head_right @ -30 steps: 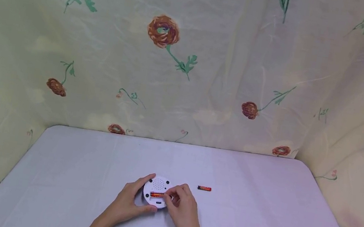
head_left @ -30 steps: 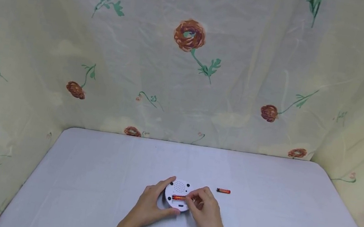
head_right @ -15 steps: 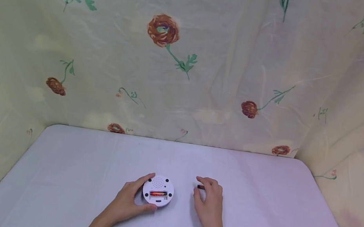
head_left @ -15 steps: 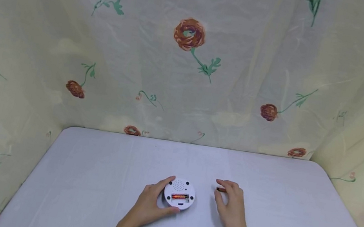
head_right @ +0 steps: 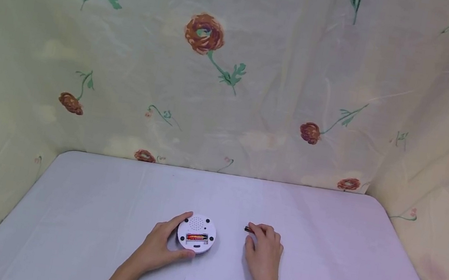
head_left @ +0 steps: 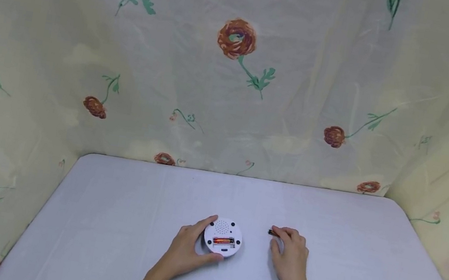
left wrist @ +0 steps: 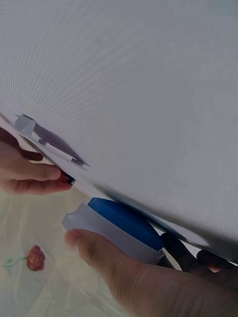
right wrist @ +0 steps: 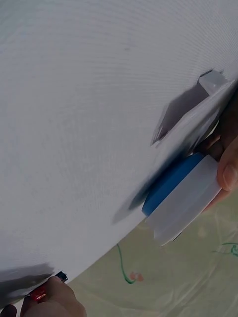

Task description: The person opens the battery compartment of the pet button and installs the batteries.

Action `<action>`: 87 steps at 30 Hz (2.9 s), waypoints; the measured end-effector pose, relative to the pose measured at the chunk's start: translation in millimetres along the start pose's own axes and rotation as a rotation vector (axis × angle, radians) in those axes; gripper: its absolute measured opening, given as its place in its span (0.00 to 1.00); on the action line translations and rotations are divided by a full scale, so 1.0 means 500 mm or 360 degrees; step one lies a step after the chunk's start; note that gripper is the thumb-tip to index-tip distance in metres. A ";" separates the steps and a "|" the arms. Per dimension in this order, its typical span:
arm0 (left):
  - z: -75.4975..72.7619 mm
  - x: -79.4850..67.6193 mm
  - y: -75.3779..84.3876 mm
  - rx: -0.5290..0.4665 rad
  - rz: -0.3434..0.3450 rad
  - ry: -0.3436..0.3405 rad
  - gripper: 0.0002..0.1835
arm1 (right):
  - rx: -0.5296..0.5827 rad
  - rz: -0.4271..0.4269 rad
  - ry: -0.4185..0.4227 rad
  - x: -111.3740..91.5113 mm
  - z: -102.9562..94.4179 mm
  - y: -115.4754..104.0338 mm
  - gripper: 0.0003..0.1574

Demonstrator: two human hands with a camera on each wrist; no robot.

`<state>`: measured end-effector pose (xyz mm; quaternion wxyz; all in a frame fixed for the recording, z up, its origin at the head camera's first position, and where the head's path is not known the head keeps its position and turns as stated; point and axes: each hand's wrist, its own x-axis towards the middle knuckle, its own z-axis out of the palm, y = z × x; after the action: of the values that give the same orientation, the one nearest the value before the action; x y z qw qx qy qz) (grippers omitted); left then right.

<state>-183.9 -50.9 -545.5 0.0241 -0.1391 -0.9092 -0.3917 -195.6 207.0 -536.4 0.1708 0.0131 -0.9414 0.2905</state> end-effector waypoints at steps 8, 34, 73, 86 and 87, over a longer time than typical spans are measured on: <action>-0.002 0.000 0.005 -0.0018 -0.0029 -0.0010 0.48 | -0.0007 -0.0010 0.0039 0.003 0.003 0.006 0.15; -0.003 -0.001 0.004 -0.0029 -0.0016 -0.0006 0.48 | 0.0517 -0.0074 0.0033 0.004 0.009 -0.018 0.13; 0.001 0.004 0.009 0.0031 -0.0032 0.0058 0.48 | 0.0795 -0.0266 -0.0135 -0.013 0.018 -0.095 0.16; 0.001 0.005 0.009 0.0042 0.0012 0.0075 0.49 | 0.0788 -0.0315 -0.0171 -0.019 0.023 -0.113 0.15; 0.001 0.005 0.009 0.0042 0.0023 0.0082 0.49 | 0.0786 -0.0327 -0.0171 -0.019 0.023 -0.114 0.15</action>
<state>-185.0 -47.2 -542.2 0.0521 -0.1352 -0.9123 -0.3829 -183.2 152.6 -517.5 0.1409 0.1653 -0.8435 0.4912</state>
